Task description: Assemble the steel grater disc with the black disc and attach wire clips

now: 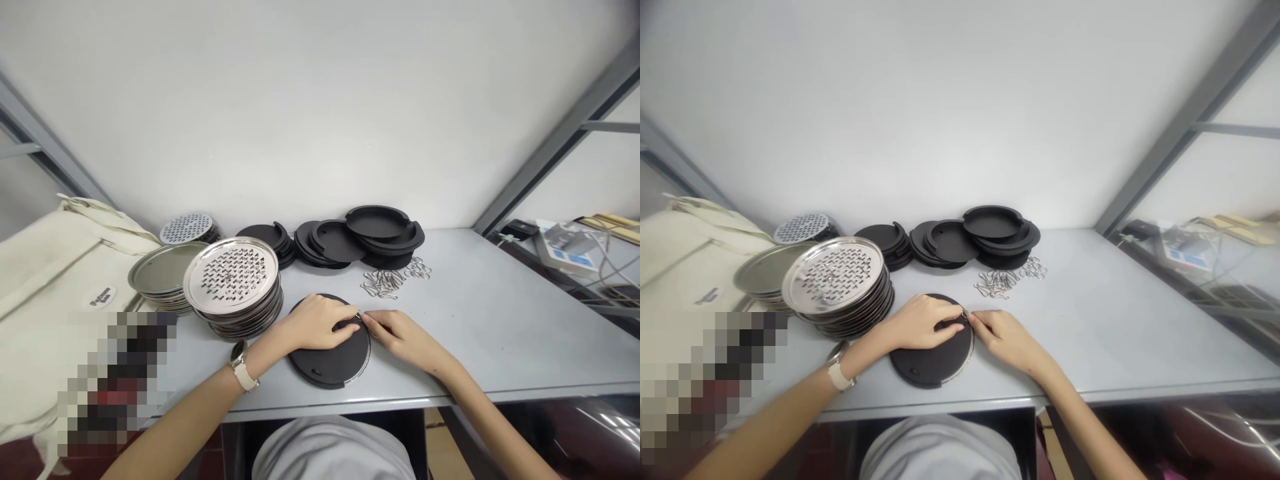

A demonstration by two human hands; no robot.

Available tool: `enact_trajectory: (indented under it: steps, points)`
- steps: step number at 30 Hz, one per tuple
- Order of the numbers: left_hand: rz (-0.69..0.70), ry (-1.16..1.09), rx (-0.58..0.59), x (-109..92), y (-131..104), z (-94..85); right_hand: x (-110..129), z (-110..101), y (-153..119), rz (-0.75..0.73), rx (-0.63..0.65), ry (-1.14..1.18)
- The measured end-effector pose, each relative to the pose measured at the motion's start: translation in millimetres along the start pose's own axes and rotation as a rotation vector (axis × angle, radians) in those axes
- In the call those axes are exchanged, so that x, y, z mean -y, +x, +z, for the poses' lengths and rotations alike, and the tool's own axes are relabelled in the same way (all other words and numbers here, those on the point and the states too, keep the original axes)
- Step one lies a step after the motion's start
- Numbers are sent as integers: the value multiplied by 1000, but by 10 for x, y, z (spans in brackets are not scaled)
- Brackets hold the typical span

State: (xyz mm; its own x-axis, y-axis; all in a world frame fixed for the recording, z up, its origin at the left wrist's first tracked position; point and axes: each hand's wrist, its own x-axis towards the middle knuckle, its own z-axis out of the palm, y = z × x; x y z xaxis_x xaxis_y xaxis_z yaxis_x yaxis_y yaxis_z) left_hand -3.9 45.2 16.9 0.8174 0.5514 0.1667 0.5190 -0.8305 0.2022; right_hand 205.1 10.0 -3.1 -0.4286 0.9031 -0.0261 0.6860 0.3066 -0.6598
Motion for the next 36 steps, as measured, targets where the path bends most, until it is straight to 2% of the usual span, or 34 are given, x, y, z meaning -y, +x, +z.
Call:
enact_trajectory:
  steps: [7, 23, 36]
  points:
    - [-4, 21, 6, -14, 7, 0, -17, 15, -16, -39, -78, 34]
    - [-9, 20, 21, -33, 8, -12, -46, -7, -3, -40, -45, 11]
    - [-2, 3, 6, -15, 5, 16, -4, 21, 15, -64, -76, -11]
